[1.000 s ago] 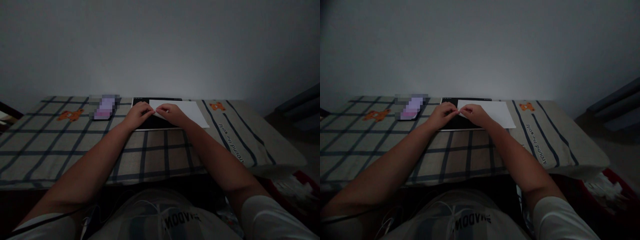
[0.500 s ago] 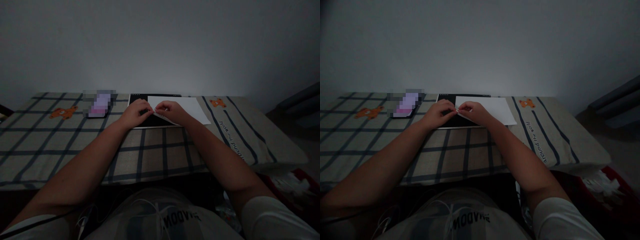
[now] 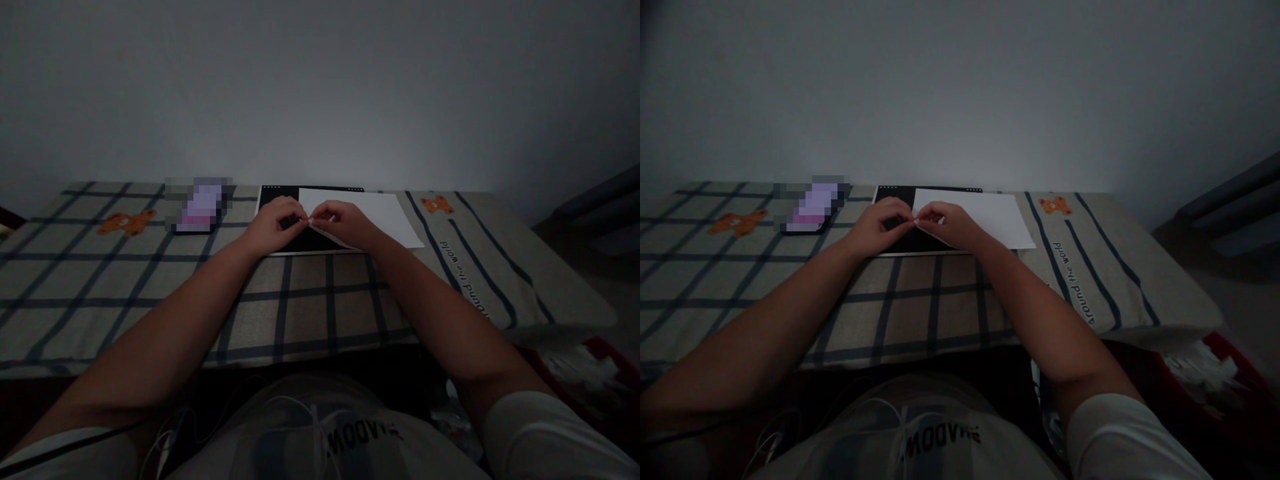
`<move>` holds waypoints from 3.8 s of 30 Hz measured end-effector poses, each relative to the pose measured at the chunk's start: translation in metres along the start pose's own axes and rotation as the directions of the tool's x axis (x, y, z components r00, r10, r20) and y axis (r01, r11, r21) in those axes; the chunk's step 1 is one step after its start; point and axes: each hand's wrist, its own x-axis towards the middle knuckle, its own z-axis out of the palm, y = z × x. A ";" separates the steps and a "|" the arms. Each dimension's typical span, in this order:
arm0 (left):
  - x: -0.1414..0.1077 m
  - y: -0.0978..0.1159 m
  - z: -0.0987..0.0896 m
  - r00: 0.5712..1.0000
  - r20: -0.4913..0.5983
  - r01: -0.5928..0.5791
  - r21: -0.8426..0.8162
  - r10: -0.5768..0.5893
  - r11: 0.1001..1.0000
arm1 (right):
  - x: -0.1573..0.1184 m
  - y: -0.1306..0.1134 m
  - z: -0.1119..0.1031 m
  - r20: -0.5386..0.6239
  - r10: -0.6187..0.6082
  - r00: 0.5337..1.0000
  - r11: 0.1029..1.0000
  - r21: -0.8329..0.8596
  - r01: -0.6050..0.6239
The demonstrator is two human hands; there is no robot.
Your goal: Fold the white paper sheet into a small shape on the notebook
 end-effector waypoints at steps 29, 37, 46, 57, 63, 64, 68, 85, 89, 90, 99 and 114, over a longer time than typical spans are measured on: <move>0.001 -0.003 0.003 0.994 0.053 -0.094 -0.080 0.098 0.992 | -0.002 0.008 -0.002 0.059 -0.188 0.980 0.971 -0.138 0.194; 0.001 -0.004 0.004 0.996 0.076 -0.040 -0.149 0.052 0.988 | -0.002 0.008 -0.003 0.072 -0.217 0.973 0.958 -0.177 0.227; 0.001 -0.003 0.002 0.998 0.042 -0.044 -0.104 0.049 0.994 | -0.003 0.005 -0.004 0.045 -0.099 0.994 0.989 -0.103 0.103; 0.001 0.001 -0.002 0.998 0.054 -0.016 -0.095 0.022 0.995 | -0.002 0.006 -0.003 0.034 -0.076 0.997 0.993 -0.093 0.079; 0.001 0.001 -0.001 0.998 0.068 0.003 -0.096 0.004 0.995 | -0.002 0.007 -0.003 0.045 -0.083 0.996 0.992 -0.097 0.087; 0.001 0.001 -0.001 0.997 0.074 0.005 -0.093 0.001 0.996 | -0.002 0.007 -0.003 0.050 -0.084 0.995 0.991 -0.101 0.089; 0.001 0.000 0.000 0.997 0.078 -0.006 -0.106 0.014 0.994 | -0.003 0.005 -0.003 0.063 -0.109 0.992 0.984 -0.133 0.116; 0.002 0.000 -0.003 0.997 0.074 0.037 -0.101 -0.030 0.994 | -0.001 0.005 -0.006 0.086 -0.093 0.992 0.992 -0.083 0.100; 0.002 0.002 -0.003 0.995 0.096 0.005 -0.102 0.005 0.995 | -0.001 0.005 -0.005 0.077 -0.083 0.994 0.993 -0.081 0.089; 0.002 0.003 -0.003 0.995 0.096 0.003 -0.101 0.007 0.995 | 0.000 0.006 -0.005 0.076 -0.079 0.994 0.993 -0.085 0.086; 0.002 0.003 -0.001 0.997 0.077 -0.005 -0.096 0.013 0.995 | -0.001 0.011 -0.005 0.073 -0.093 0.993 0.989 -0.112 0.101; 0.002 -0.001 0.003 0.997 0.072 0.015 -0.095 -0.008 0.995 | -0.003 0.003 -0.005 0.050 -0.241 0.969 0.945 -0.216 0.246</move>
